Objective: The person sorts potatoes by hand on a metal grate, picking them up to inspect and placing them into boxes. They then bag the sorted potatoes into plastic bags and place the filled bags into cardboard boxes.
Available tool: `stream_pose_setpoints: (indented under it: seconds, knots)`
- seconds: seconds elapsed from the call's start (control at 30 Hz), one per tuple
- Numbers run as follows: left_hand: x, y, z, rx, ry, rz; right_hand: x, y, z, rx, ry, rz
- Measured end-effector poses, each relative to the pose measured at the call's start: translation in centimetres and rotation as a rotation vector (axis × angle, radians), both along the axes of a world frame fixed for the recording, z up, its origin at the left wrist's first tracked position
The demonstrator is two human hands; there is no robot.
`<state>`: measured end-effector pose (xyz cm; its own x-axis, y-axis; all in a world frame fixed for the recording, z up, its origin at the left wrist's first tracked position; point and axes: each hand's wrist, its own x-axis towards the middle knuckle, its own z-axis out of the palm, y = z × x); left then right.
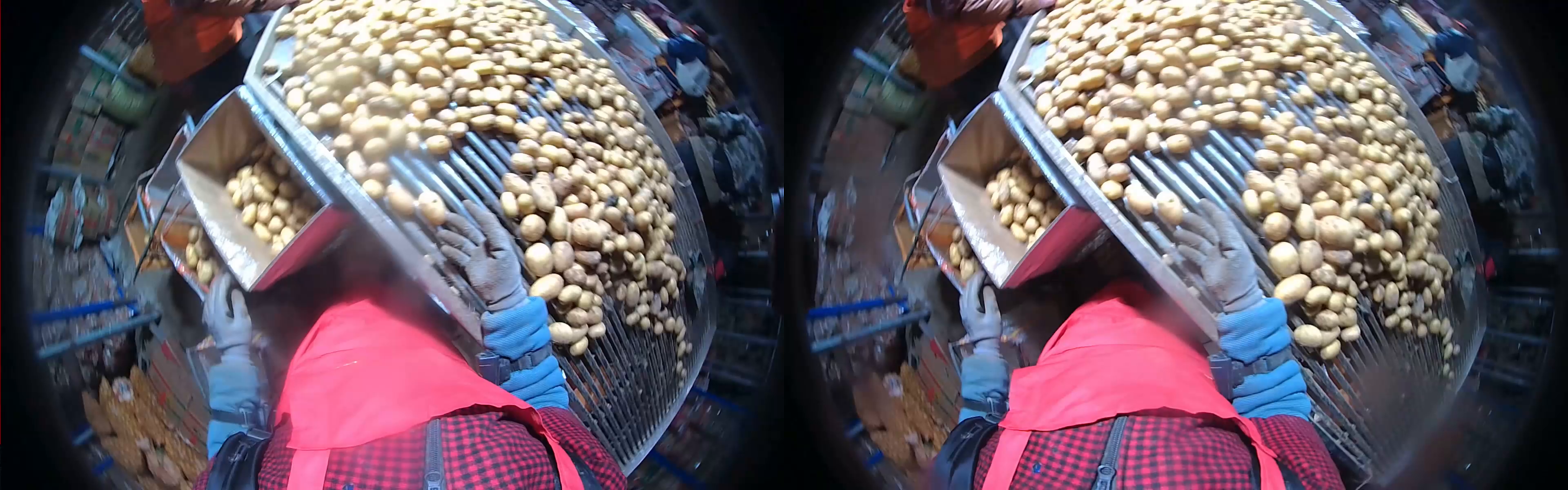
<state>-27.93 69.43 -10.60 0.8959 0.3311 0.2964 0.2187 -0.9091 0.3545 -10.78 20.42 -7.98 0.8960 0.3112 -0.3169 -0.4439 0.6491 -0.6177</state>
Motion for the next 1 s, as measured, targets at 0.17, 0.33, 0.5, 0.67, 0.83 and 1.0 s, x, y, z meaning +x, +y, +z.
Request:
stream_pose_setpoints:
  seconds: [0.17, 0.33, 0.5, 0.67, 0.83, 1.0]
  knots:
    - [18.9, -11.1, 10.3, -0.015, -0.292, -0.594, 0.4, -0.4, 2.0, 0.075, 0.106, -0.058]
    - [30.7, -21.1, 9.8, -0.020, -0.233, -1.035, 0.5, -1.1, 2.8, -0.005, 0.024, -0.126]
    - [37.0, -28.5, 8.1, 0.256, -0.067, -1.082, 1.4, -1.4, 2.9, 0.025, 0.073, -0.222]
    - [39.5, -30.2, 6.3, 0.063, 0.170, -1.533, 1.6, -3.2, 2.0, 0.069, 0.020, -0.331]
    - [44.8, -34.4, 8.7, 0.458, -0.070, -1.274, 1.8, -3.1, 2.4, 0.130, 0.046, -0.367]
    - [48.6, -37.8, 6.3, 0.729, 0.172, -1.208, 2.2, -3.2, 1.6, 0.224, 0.124, -0.406]
